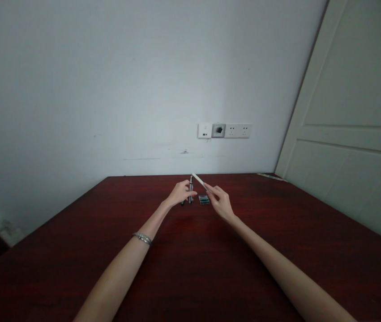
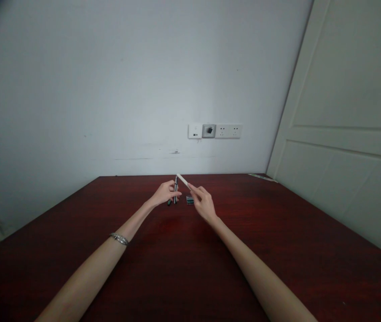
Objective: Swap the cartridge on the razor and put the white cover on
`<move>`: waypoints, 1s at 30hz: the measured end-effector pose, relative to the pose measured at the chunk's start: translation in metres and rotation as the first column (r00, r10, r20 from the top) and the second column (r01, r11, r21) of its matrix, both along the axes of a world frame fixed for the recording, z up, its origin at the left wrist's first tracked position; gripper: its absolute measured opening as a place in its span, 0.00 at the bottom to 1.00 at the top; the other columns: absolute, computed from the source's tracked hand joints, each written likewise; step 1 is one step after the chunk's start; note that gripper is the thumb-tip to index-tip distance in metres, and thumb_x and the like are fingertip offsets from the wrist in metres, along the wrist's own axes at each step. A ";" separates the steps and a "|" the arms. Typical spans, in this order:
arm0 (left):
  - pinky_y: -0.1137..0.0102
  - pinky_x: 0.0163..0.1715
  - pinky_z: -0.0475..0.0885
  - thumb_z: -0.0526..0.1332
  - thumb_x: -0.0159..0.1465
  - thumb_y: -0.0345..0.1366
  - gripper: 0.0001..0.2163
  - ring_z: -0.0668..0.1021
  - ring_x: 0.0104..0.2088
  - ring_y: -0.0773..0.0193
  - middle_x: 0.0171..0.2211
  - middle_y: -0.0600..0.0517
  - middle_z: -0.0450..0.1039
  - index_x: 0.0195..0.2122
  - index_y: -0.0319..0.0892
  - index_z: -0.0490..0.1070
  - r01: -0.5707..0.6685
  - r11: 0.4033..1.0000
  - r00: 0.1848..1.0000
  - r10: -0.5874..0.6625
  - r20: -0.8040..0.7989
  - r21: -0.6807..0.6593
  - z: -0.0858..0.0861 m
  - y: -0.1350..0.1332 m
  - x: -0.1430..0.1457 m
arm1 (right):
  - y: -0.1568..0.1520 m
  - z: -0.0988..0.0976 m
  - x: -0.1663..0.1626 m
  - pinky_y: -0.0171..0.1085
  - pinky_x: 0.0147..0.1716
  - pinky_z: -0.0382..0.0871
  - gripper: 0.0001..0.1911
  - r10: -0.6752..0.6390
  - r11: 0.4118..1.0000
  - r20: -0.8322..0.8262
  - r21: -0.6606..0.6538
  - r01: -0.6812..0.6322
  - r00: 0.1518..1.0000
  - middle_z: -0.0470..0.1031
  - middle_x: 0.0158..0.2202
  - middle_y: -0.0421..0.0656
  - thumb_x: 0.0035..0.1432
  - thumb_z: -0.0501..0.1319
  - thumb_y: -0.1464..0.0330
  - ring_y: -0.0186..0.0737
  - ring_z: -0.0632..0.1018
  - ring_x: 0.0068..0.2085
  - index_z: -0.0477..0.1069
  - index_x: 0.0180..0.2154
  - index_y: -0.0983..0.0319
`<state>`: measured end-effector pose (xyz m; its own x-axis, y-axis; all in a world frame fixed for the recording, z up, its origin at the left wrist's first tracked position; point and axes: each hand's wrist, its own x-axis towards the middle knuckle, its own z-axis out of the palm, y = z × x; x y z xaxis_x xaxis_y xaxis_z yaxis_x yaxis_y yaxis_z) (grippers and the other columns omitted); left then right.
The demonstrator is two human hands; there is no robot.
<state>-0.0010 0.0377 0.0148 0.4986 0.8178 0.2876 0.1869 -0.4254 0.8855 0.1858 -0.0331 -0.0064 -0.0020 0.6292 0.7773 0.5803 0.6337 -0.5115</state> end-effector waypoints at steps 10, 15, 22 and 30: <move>0.71 0.24 0.72 0.60 0.56 0.29 0.13 0.79 0.25 0.62 0.27 0.47 0.74 0.42 0.37 0.61 0.120 0.979 0.992 -0.111 0.063 -0.167 0.009 -0.002 -0.007 | 0.002 0.010 0.013 0.33 0.28 0.63 0.20 -0.084 0.996 -0.004 0.036 0.084 0.996 0.70 0.29 0.42 0.61 0.51 0.60 0.34 0.69 0.28 0.69 0.51 0.60; 0.73 0.26 0.71 0.59 0.55 0.28 0.11 0.78 0.27 0.64 0.26 0.49 0.74 0.40 0.35 0.64 0.112 0.993 0.992 -0.109 0.066 -0.039 0.004 0.006 -0.007 | -0.008 0.020 0.018 0.30 0.29 0.63 0.16 -0.174 0.982 0.195 0.112 0.154 0.965 0.73 0.32 0.42 0.59 0.54 0.59 0.33 0.74 0.31 0.75 0.42 0.58; 0.73 0.31 0.70 0.61 0.53 0.30 0.07 0.76 0.28 0.67 0.26 0.52 0.73 0.34 0.36 0.68 0.087 0.990 0.991 -0.097 0.091 0.113 -0.008 0.014 -0.005 | -0.013 0.022 0.016 0.31 0.33 0.65 0.14 -0.176 0.975 0.327 0.185 0.120 0.929 0.77 0.34 0.43 0.59 0.55 0.60 0.35 0.76 0.33 0.76 0.38 0.58; 0.72 0.35 0.70 0.63 0.51 0.30 0.07 0.76 0.32 0.66 0.28 0.52 0.73 0.31 0.37 0.68 0.050 0.995 0.990 -0.061 0.131 0.088 -0.012 0.015 -0.007 | -0.010 0.019 0.020 0.31 0.32 0.64 0.14 -0.186 0.974 0.335 0.186 0.129 0.924 0.78 0.31 0.43 0.59 0.55 0.60 0.35 0.76 0.31 0.76 0.39 0.57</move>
<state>-0.0076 0.0524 0.0032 0.4949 0.7600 0.4213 0.0437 -0.5060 0.8614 0.2053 -0.0436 0.0126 -0.2011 0.5130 0.8345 0.8021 0.5752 -0.1603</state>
